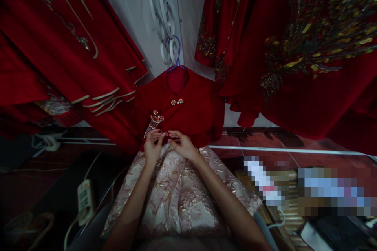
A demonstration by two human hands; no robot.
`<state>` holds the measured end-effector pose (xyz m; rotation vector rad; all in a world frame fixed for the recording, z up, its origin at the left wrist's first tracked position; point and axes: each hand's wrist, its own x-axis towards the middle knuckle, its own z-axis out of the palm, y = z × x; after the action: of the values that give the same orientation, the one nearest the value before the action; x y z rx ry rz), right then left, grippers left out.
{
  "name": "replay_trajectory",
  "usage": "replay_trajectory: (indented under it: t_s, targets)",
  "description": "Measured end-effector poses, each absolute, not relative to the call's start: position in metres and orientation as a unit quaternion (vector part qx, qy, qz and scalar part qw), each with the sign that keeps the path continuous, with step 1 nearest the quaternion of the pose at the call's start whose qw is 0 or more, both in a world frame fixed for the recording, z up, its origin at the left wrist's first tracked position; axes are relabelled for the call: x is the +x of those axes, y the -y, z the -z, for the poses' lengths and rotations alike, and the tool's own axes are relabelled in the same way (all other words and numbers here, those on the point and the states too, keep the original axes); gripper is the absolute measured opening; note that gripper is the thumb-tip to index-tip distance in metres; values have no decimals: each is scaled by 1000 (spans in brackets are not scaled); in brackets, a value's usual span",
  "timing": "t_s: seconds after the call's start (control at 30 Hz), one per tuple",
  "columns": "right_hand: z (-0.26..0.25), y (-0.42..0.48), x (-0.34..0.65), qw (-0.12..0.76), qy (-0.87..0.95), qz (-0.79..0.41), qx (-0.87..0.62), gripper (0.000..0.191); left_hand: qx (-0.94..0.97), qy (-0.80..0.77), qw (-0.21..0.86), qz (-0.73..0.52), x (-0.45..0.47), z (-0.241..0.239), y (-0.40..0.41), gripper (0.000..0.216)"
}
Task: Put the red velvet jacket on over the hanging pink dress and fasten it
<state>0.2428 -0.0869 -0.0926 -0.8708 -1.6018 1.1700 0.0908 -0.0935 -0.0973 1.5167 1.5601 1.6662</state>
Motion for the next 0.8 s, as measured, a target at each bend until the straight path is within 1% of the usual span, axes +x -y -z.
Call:
replay_trajectory:
  t_s: [0.1,0.27,0.47,0.7,0.8]
  targets:
    - [91,87,243,468,653,-476,-357,36,549,-556,212,-586,88,101,89,31]
    - [89,89,243,458,651,-475,-375,36,552,-576,194,-571,89,97,87,28]
    - [91,90,243,465,655,-475,-359,36,531,-600,193,-567,93,95,88,26]
    - [91,92,241,468,658,-467,-360,36,497,-589,254,-585,91,100,89,29]
    - [92,92,242,471,666,-436,-380,46,492,-571,299,-585,93,93,93,25]
